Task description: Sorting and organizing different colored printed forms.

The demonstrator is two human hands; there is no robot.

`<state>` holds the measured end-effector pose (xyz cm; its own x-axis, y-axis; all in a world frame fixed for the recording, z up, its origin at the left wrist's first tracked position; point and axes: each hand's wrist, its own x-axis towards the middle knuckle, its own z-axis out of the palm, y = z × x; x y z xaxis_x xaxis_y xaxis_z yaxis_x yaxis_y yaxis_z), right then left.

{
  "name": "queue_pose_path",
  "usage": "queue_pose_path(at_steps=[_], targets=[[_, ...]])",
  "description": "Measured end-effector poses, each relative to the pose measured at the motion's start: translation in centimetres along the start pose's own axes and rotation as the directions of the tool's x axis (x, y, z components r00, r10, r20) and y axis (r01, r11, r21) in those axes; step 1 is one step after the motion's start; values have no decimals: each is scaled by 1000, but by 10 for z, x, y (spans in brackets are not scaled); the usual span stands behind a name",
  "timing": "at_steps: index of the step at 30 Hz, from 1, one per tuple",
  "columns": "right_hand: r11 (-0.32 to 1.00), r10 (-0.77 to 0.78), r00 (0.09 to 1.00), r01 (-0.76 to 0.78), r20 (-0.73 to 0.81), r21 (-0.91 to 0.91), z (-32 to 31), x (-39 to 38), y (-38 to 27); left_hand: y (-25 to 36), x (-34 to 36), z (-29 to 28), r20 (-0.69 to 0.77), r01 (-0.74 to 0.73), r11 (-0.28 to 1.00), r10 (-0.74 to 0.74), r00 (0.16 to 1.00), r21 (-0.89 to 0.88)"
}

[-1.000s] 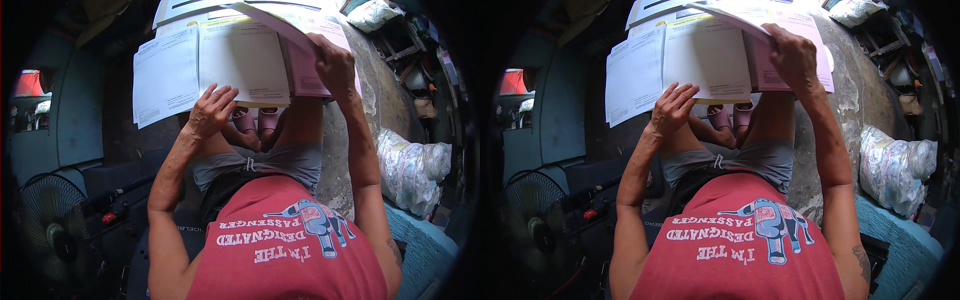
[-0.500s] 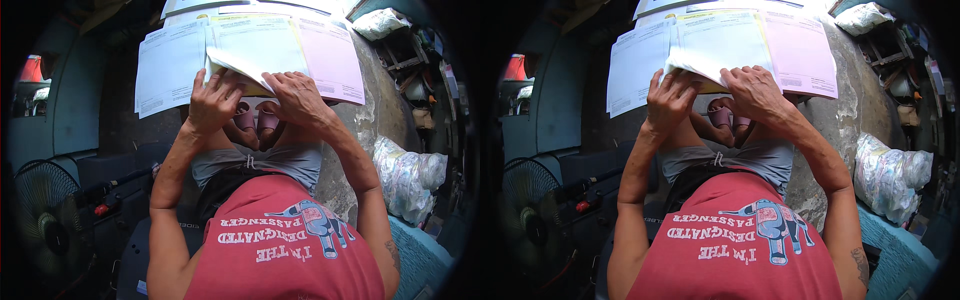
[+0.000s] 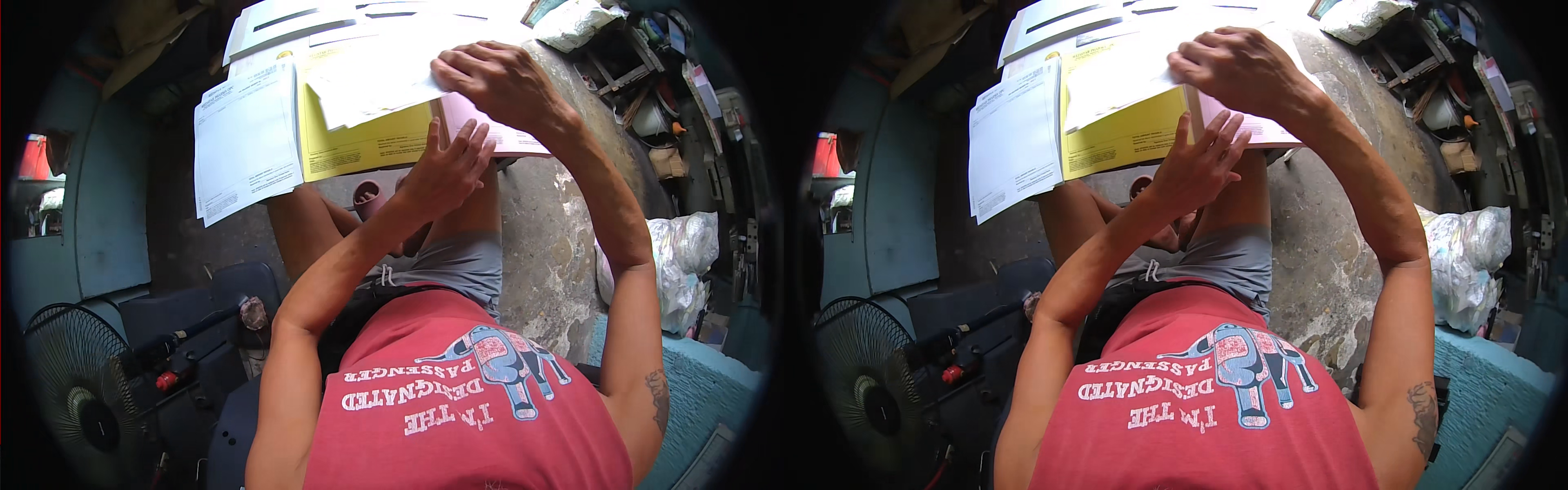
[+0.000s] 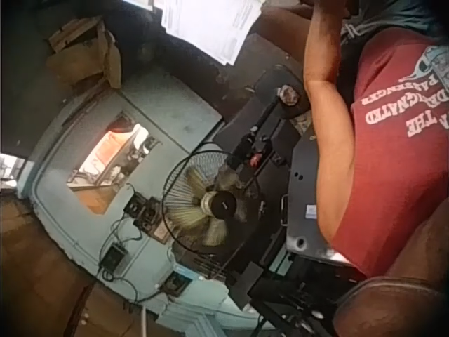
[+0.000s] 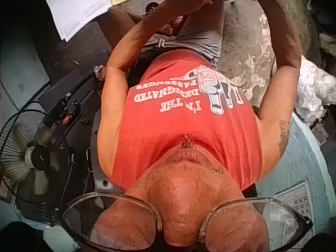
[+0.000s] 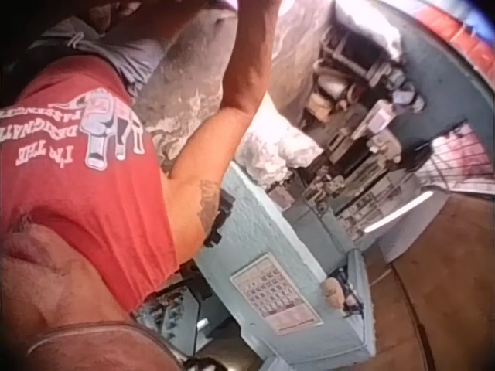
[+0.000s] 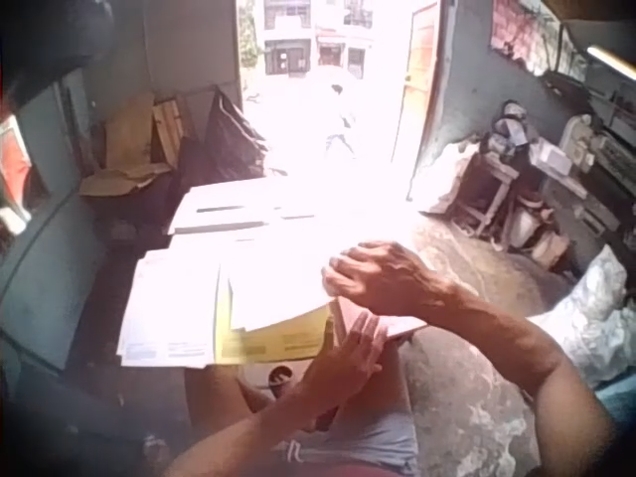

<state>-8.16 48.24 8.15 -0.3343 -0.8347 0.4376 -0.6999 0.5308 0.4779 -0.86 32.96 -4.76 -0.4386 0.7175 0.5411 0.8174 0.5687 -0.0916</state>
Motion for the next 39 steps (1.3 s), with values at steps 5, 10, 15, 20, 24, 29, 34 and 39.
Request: queue_pose_path(at_steps=[5,10,15,20,24,29,34,39], targets=[[970,241,962,-239,128,-36,13,-94,15,-2,9,29,47,26,992,-32,998,124],[892,440,862,-452,251,-11,12,-150,-26,-3,11,29,-182,-44,999,41,982,-15],[838,510,804,-545,306,35,-13,-156,-66,-5,19,27,-270,-62,986,18,963,-156],[809,499,770,-579,396,105,-25,-143,-80,-14,2,4,-213,39,992,-64,975,-121],[795,545,772,-599,327,91,-10,-165,-75,-33,-47,-52,-171,137,988,-148,974,-75],[769,575,756,-630,313,110,-7,-162,-73,-94,-158,-126,-4,286,948,-288,958,140],[758,588,748,-642,309,113,-9,-161,-75,-141,-242,-153,229,303,816,-457,859,492],[749,583,732,-653,352,117,-9,-155,-72,-156,-264,-150,116,322,852,-400,909,412]])
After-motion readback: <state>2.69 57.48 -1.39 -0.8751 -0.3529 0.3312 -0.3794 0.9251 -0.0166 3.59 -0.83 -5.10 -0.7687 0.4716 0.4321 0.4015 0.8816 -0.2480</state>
